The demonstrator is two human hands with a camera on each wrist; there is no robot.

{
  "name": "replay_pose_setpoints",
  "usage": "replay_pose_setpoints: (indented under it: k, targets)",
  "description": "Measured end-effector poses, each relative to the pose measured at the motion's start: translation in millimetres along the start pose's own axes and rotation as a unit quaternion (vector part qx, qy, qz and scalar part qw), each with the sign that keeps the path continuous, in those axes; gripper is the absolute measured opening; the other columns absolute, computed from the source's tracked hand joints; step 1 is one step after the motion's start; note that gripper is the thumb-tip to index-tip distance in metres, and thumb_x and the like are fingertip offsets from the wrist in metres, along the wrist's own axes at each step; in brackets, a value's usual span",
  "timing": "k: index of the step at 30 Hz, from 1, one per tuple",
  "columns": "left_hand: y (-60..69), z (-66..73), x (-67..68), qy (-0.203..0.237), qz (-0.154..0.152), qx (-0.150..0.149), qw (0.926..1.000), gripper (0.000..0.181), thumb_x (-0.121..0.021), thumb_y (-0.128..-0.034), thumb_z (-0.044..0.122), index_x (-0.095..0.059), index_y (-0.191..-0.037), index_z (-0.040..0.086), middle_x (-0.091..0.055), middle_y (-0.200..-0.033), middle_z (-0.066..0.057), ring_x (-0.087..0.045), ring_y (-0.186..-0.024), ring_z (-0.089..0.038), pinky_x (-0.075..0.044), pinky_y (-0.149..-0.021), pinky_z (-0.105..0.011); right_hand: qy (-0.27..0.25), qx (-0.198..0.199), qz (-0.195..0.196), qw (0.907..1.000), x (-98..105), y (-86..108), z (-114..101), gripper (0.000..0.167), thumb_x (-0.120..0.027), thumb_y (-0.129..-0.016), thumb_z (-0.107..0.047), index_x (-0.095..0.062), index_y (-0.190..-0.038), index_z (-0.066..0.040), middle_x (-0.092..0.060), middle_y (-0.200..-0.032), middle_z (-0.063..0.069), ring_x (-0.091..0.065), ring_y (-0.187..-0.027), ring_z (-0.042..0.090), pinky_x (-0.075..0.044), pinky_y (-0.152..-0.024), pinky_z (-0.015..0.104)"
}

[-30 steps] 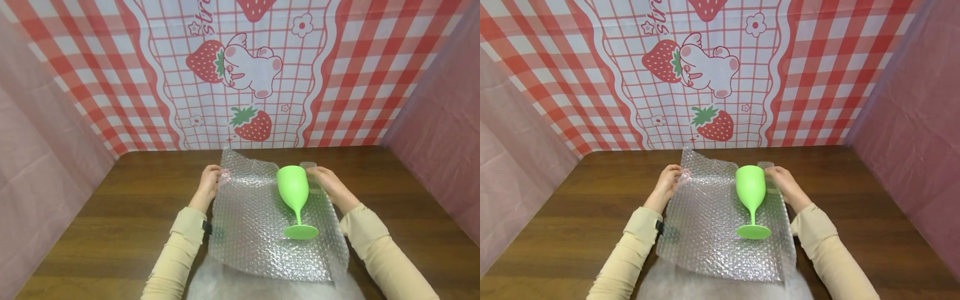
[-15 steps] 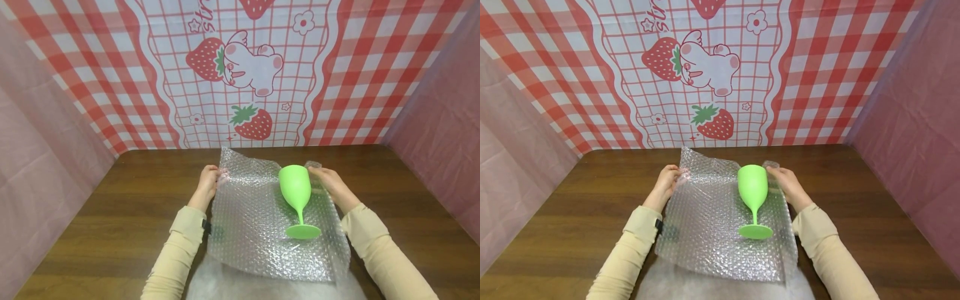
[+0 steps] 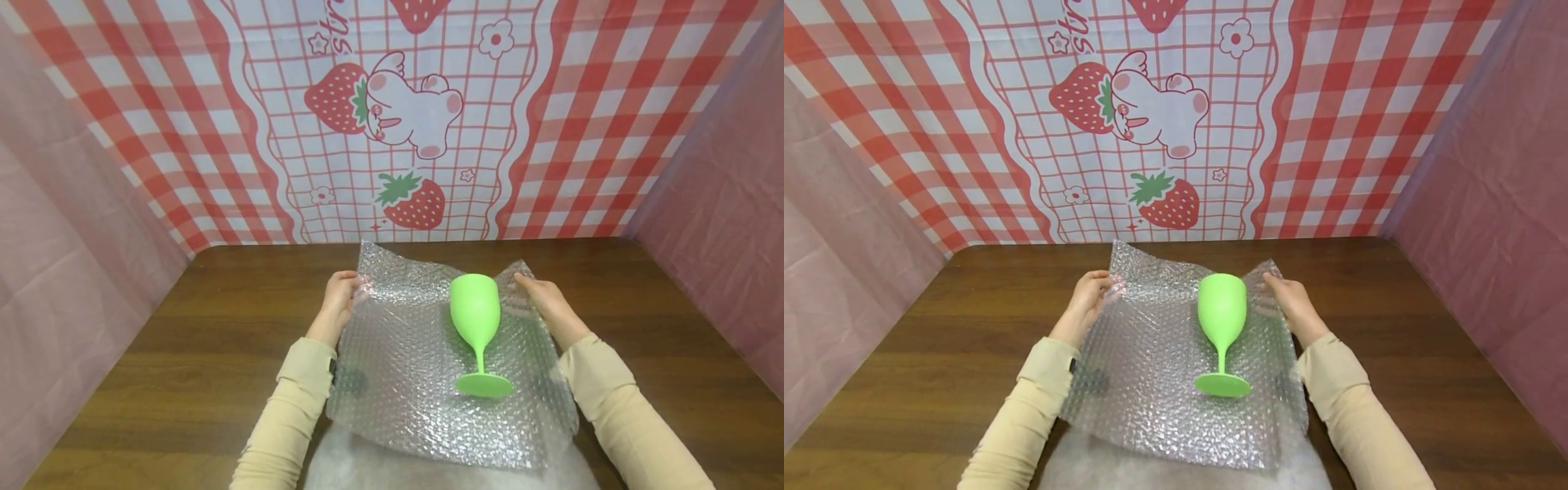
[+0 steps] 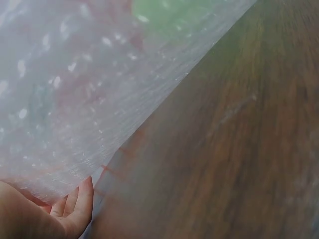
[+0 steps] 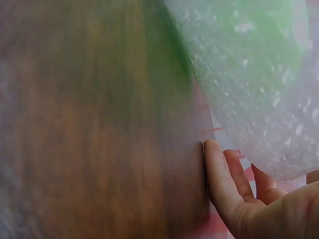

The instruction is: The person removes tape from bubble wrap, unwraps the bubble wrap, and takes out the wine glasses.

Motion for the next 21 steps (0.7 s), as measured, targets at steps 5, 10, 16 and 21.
replay_pose_setpoints:
  k: [5, 10, 16, 21]
  targets:
    - [6.8, 3.9, -2.3, -0.01, 0.017, 0.011, 0.9997, 0.042, -0.062, -0.0727, -0.001, -0.045, -0.111, 0.006, -0.063, -0.1, -0.016, -0.064, -0.086, -0.027, -0.056, -0.071, -0.043, -0.1, -0.011, -0.02, 0.9947, -2, 0.9, 1, 0.051, -0.04, -0.096, -0.031, -0.037, -0.127, 0.01, -0.059, -0.077, -0.01, -0.064, -0.068, 0.005, -0.056, -0.071, 0.028]
    - [118.1, 85.0, -66.0, -0.026, 0.023, 0.002, 0.9994, 0.03, -0.052, -0.0806, -0.006, -0.043, -0.109, -0.002, -0.062, -0.097, -0.019, -0.064, -0.083, -0.025, -0.057, -0.07, -0.037, -0.151, -0.015, -0.026, 0.9881, -2, 3.0, 0, 0.035, -0.04, -0.096, -0.027, -0.042, -0.113, 0.004, -0.061, -0.075, -0.007, -0.065, -0.066, 0.008, -0.057, -0.068, 0.028]
    - [46.3, 34.0, -24.8, -0.001, 0.015, 0.014, 0.9998, 0.049, -0.067, -0.0732, 0.001, -0.043, -0.115, 0.003, -0.062, -0.1, -0.016, -0.064, -0.084, -0.026, -0.056, -0.072, -0.039, -0.09, -0.023, 0.003, 0.9957, 5, 2.9, 2, 0.031, -0.038, -0.096, -0.028, -0.044, -0.106, 0.001, -0.057, -0.075, -0.008, -0.058, -0.063, 0.002, -0.055, -0.063, 0.021]
    - [-18.1, -15.1, 15.2, 0.016, 0.009, 0.024, 0.9996, 0.06, -0.072, -0.0696, 0.005, -0.041, -0.121, 0.007, -0.059, -0.112, -0.02, -0.062, -0.097, -0.032, -0.053, -0.078, -0.045, 0.014, -0.029, 0.036, 0.9988, 11, 2.0, 5, 0.053, -0.037, -0.095, -0.034, -0.039, -0.125, 0.009, -0.048, -0.094, 0.0, -0.048, -0.067, -0.001, -0.048, -0.062, 0.016]
Point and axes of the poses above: each hand's wrist, its own y-axis away from the middle knuckle, its own x-axis out of the back of the hand, z = x × y, the point moved 7 cm from there along -y, towards the middle knuckle
